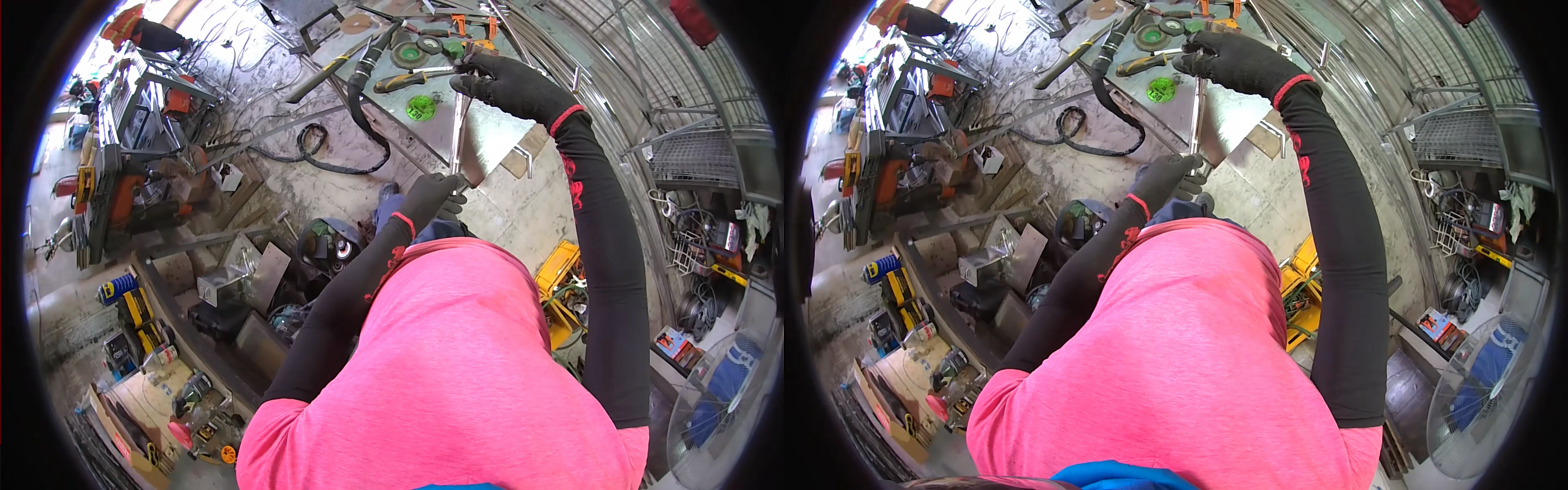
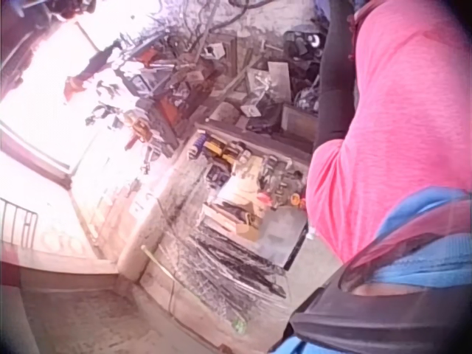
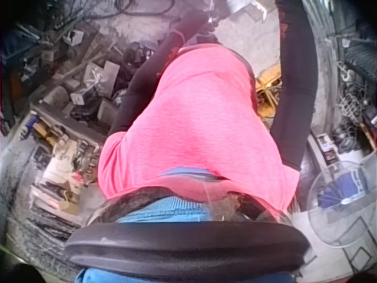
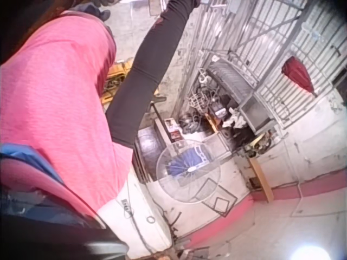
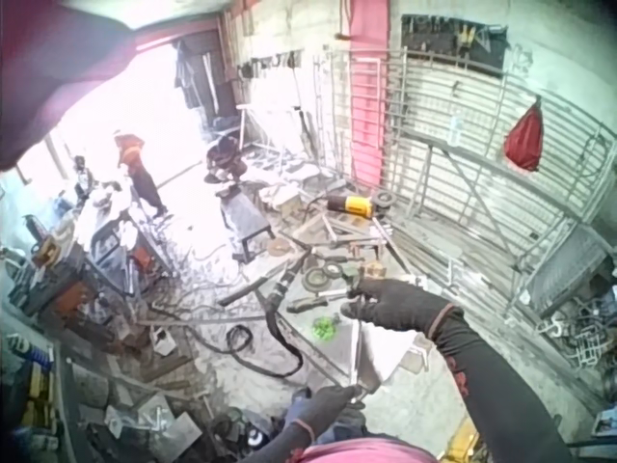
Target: The recorder is measuring, marking, and TIG welding stainless steel tubing components to assemble a metal structure.
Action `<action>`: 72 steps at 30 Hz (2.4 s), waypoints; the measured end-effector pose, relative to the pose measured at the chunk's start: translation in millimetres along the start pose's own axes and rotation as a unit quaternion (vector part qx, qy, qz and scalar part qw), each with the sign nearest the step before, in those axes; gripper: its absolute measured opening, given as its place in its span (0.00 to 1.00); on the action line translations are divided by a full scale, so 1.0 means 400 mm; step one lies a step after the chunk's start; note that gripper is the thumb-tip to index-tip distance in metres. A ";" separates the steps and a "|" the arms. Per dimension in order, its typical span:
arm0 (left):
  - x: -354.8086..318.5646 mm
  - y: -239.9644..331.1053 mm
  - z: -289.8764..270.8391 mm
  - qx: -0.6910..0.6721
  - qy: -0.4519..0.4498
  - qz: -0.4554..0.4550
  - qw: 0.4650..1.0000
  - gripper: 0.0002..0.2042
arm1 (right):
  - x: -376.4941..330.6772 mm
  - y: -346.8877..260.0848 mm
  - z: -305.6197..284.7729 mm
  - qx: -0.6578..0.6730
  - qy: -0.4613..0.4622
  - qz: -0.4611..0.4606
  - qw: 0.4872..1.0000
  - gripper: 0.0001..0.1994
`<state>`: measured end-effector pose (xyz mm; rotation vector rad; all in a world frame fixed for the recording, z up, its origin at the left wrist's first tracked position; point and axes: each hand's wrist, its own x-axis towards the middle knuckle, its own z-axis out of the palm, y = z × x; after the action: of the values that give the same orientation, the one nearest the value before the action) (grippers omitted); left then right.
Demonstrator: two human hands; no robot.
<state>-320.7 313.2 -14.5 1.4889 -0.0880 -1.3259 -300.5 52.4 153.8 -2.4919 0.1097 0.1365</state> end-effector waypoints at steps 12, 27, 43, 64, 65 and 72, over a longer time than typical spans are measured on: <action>0.007 -0.002 -0.003 -0.015 -0.013 0.001 1.000 0.24 | -0.021 -0.058 -0.022 0.037 -0.039 0.047 0.997 0.37; 0.021 -0.014 -0.008 -0.012 -0.012 0.014 1.000 0.24 | -0.009 0.000 0.027 0.059 0.020 0.006 0.998 0.29; 0.002 -0.005 -0.084 0.129 -0.011 0.027 0.991 0.19 | -0.061 -0.035 0.043 0.019 0.022 0.031 0.999 0.32; 0.105 0.165 -0.305 0.225 0.014 0.079 0.971 0.18 | 0.029 0.307 0.299 0.150 0.180 0.062 0.970 0.27; 0.111 0.168 -0.309 0.231 0.015 0.081 0.970 0.18 | 0.030 0.321 0.311 0.184 0.171 0.053 0.966 0.24; 0.160 0.168 -0.354 0.306 0.119 0.146 0.933 0.22 | 0.044 0.269 0.314 0.481 0.145 0.242 0.830 0.15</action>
<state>-154.3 334.5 -38.0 2.0549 -0.5875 -0.9001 -304.3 41.9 -12.1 -1.4067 0.7444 -0.0841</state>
